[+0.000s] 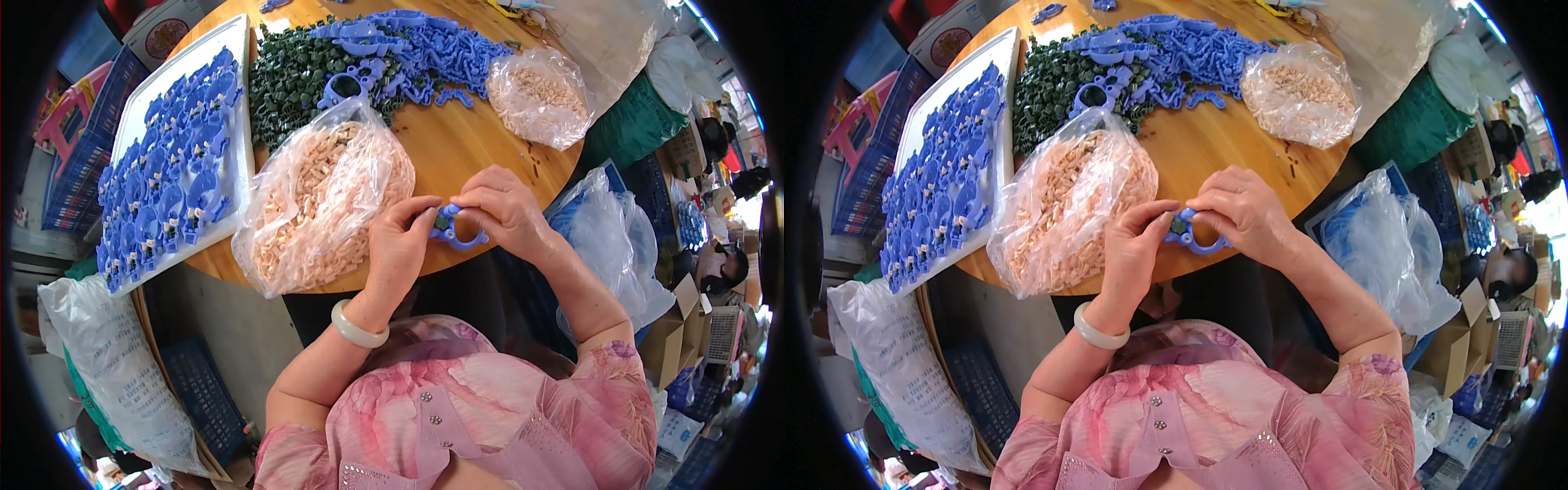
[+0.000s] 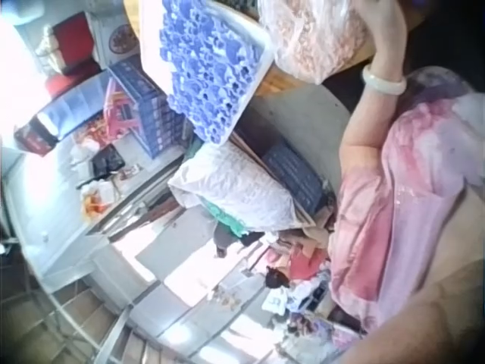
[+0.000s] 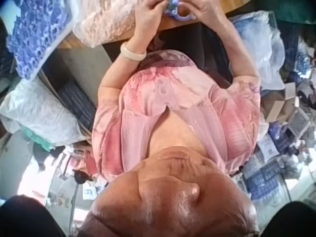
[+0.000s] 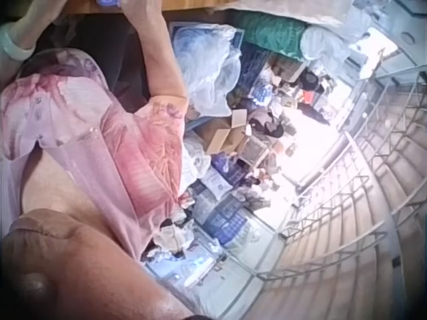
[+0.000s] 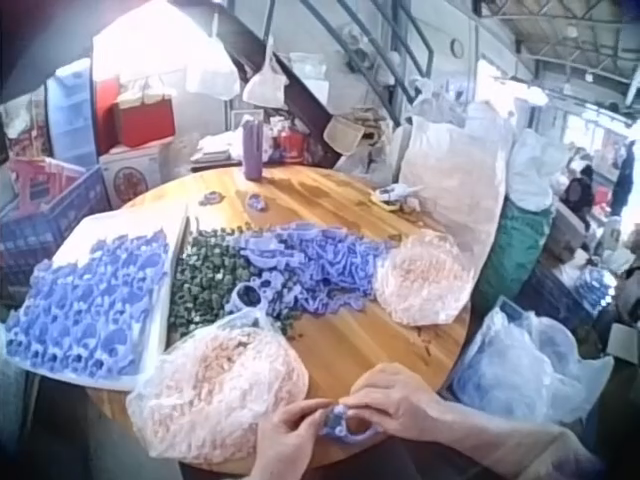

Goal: Assembling small plastic components into blue frames.

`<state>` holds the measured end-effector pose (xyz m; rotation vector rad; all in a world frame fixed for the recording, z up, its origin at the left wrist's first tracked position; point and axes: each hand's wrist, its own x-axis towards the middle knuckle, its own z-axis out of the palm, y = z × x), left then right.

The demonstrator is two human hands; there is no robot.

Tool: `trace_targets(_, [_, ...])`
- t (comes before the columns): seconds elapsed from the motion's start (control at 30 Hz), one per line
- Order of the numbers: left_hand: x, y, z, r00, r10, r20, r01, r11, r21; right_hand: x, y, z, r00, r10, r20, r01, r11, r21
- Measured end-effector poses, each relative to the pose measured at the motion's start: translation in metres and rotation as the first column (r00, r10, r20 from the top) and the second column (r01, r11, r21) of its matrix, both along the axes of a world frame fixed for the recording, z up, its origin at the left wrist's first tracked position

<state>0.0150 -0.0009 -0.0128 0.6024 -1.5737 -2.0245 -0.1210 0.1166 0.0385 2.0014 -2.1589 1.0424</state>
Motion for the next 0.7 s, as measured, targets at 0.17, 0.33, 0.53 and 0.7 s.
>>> trace_targets(0.17, [0.002, -0.001, 0.0, 1.0, -0.016, 0.012, 0.015, 0.999, 0.042, -0.019, -0.004, 0.006, 0.93, 0.056, 0.364, -0.104, 0.988, 0.114])
trace_targets(0.33, [0.001, 0.002, 0.0, 1.0, -0.017, -0.015, 0.018, 0.994, 0.104, -0.083, -0.046, -0.008, 0.933, -0.29, 0.214, 0.273, 0.956, 0.104])
trace_targets(0.53, [0.0, 0.0, 0.0, 0.998, -0.03, 0.046, 0.032, 0.999, -0.029, -0.132, -0.083, -0.034, 0.823, -0.39, -0.412, 0.476, 0.87, 0.127])
trace_targets(0.7, [0.001, -0.006, -0.004, 0.996, -0.079, 0.047, 0.078, 0.997, 0.027, -0.118, -0.073, -0.029, 0.865, -0.312, -0.394, 0.374, 0.923, 0.091])
